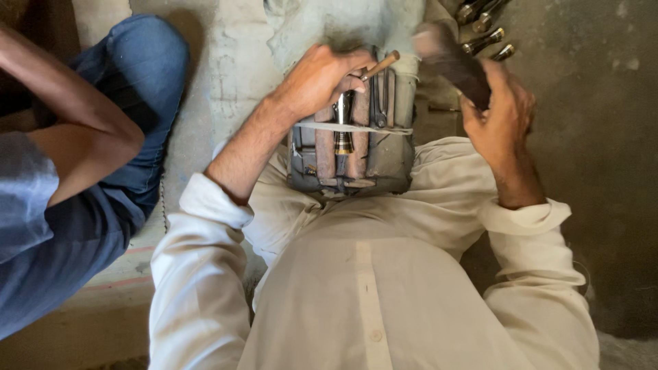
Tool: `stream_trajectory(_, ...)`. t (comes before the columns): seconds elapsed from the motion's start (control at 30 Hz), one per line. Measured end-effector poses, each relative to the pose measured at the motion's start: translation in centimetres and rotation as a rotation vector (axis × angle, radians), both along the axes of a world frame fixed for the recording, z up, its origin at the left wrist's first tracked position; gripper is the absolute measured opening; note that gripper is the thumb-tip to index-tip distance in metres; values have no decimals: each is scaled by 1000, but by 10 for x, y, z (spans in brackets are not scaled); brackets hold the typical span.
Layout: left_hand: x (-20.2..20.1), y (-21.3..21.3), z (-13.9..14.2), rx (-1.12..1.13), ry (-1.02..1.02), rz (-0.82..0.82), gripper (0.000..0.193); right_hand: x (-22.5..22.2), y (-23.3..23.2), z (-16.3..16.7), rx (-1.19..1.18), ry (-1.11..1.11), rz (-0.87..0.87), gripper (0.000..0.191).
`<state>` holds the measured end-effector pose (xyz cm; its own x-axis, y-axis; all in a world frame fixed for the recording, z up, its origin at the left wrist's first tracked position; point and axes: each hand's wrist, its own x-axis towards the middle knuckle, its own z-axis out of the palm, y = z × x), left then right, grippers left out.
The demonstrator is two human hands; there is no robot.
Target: The person sits cross-legged on the floor with a metal vessel held in a wooden clamp on their lap. They scribe a line around the vessel, then hold a punch against the metal and strike it repeatedly with a mallet, working around the vessel's surface.
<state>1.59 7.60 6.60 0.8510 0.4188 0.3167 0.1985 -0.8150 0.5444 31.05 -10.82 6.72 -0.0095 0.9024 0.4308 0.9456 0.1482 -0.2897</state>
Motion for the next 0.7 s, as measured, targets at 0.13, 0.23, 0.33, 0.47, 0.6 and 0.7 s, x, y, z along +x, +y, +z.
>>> stream_trajectory(0.13,-4,-6,-5,-71,-221,9,31,0,9,22,-10,17,59,48)
stream_trajectory(0.23,-5,-12,-12,-71,-256,71,30,5,17,41,3,-67,13,49)
stream_trajectory(0.33,-7,-16,-23,-100,-267,140,27,2,36,60,-66,-184,87,49)
stream_trajectory(0.47,-2,-24,-44,-143,-416,223,23,-13,56,95,-107,-298,189,56)
stream_trajectory(0.6,7,-32,-57,-194,-424,416,24,-34,66,125,0,-514,204,60)
stream_trajectory(0.7,4,-42,-59,-214,-438,492,24,-42,76,132,-69,-522,273,50)
